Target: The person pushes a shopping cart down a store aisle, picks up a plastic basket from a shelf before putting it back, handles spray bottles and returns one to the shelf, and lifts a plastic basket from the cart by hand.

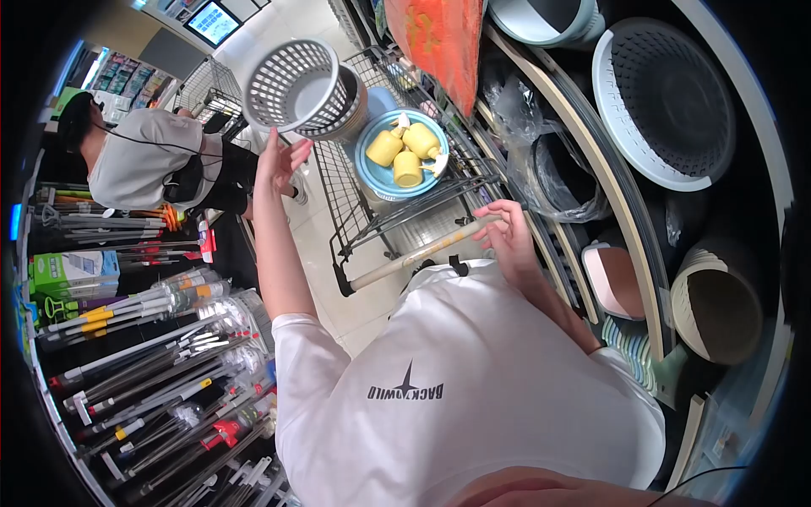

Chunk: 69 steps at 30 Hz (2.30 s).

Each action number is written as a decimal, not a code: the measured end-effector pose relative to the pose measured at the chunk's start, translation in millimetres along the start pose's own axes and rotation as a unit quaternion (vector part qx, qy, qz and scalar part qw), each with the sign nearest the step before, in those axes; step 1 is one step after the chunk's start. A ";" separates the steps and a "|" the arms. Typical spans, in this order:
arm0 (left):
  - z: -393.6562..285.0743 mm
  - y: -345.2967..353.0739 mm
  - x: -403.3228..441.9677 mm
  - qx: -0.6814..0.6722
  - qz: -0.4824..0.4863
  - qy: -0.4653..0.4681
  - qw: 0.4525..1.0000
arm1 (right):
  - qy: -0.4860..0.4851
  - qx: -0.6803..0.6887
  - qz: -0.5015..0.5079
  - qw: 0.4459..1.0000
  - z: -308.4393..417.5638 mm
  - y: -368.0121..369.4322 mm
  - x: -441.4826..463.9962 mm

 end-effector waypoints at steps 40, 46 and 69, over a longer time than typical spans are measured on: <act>310.0 124.7 -152.9 0.706 0.050 -0.053 0.705 | -0.108 -0.578 0.059 0.807 -129.8 -37.0 50.9; 315.9 137.5 -157.1 0.686 0.033 -0.067 0.724 | -0.061 -0.570 0.087 0.815 -136.2 -49.7 52.7; 314.0 148.1 -206.8 0.689 -0.006 -0.016 0.724 | -0.068 -0.652 -0.016 0.755 -136.6 -34.4 14.2</act>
Point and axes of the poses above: each hand's wrist, its own x-axis towards the middle knuckle, its own y-axis out of the palm, z = x × y, the point moved 9 cm from there along x, towards the middle knuckle, and after that the axes turned 7 degrees about z, right-handed, at the moved point
